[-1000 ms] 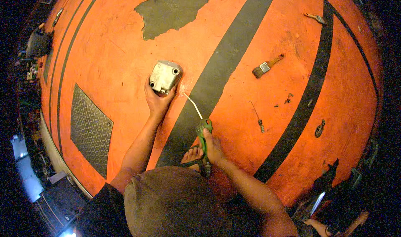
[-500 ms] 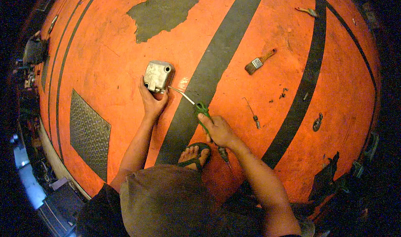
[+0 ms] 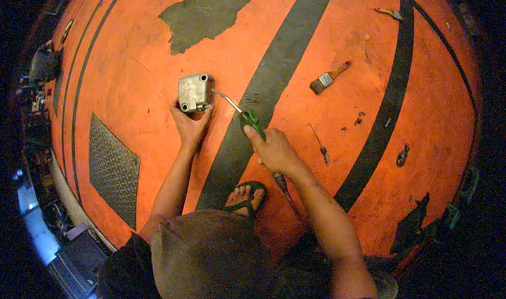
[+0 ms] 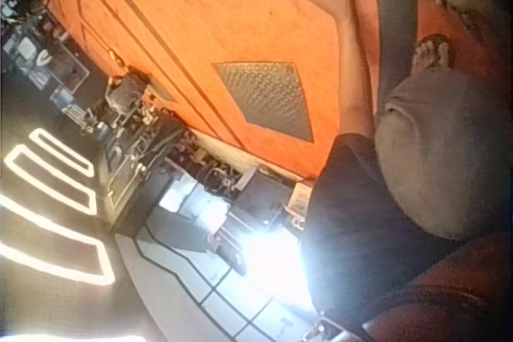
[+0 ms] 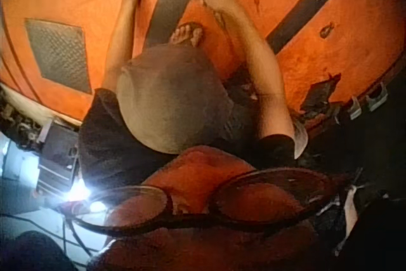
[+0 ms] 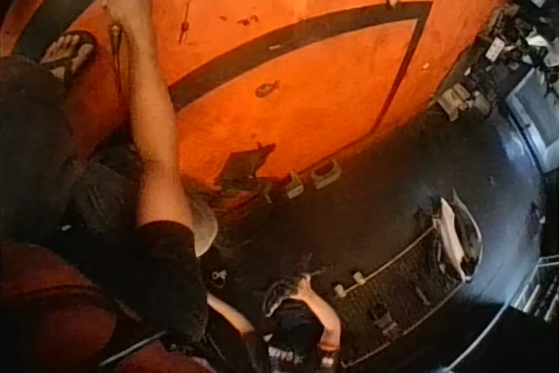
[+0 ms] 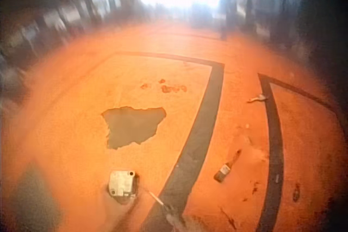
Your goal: The person cleans and assembles mechanical components from a small metal housing while sitting on the floor, using a cloth to wipe a shaft and an air nozzle to blow out the housing.
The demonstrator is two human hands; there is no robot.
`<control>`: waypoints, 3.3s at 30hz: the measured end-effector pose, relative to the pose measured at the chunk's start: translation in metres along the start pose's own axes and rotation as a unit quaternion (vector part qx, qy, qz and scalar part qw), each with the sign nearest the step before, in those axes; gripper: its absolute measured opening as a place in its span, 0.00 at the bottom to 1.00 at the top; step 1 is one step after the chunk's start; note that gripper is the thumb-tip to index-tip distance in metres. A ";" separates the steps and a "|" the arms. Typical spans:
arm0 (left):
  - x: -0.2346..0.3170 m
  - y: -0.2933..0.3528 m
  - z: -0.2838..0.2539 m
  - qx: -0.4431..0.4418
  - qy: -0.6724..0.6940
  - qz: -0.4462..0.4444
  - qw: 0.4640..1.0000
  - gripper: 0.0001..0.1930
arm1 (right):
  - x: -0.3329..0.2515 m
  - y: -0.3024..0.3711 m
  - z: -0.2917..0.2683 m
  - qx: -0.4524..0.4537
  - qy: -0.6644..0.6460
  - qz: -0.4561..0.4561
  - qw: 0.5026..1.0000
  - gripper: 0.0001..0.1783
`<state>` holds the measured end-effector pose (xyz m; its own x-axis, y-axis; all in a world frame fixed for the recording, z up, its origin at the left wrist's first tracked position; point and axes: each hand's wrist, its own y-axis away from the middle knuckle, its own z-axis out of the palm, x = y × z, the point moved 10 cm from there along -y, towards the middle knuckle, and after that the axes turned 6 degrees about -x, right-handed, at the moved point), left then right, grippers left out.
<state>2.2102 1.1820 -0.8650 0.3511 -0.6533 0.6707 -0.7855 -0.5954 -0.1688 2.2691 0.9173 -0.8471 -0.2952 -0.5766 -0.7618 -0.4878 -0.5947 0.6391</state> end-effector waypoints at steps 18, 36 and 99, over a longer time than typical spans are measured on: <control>0.011 -0.041 0.008 -0.079 -0.040 0.026 0.996 0.59 | -0.053 -0.037 0.011 0.045 0.137 0.000 0.990 0.36; -0.016 -0.046 0.003 -0.211 0.033 0.080 0.974 0.63 | -0.059 0.002 0.042 -0.014 0.266 -0.014 0.964 0.34; -0.013 -0.070 -0.038 -0.060 -0.139 0.063 0.986 0.27 | -0.030 0.004 0.033 -0.057 0.224 0.011 0.973 0.38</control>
<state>2.2410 1.2497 -0.8350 0.3594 -0.8317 0.4231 -0.8809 -0.4521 -0.1404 2.2485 0.9503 -0.8251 0.0946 -0.7609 -0.6420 -0.3843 -0.6228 0.6815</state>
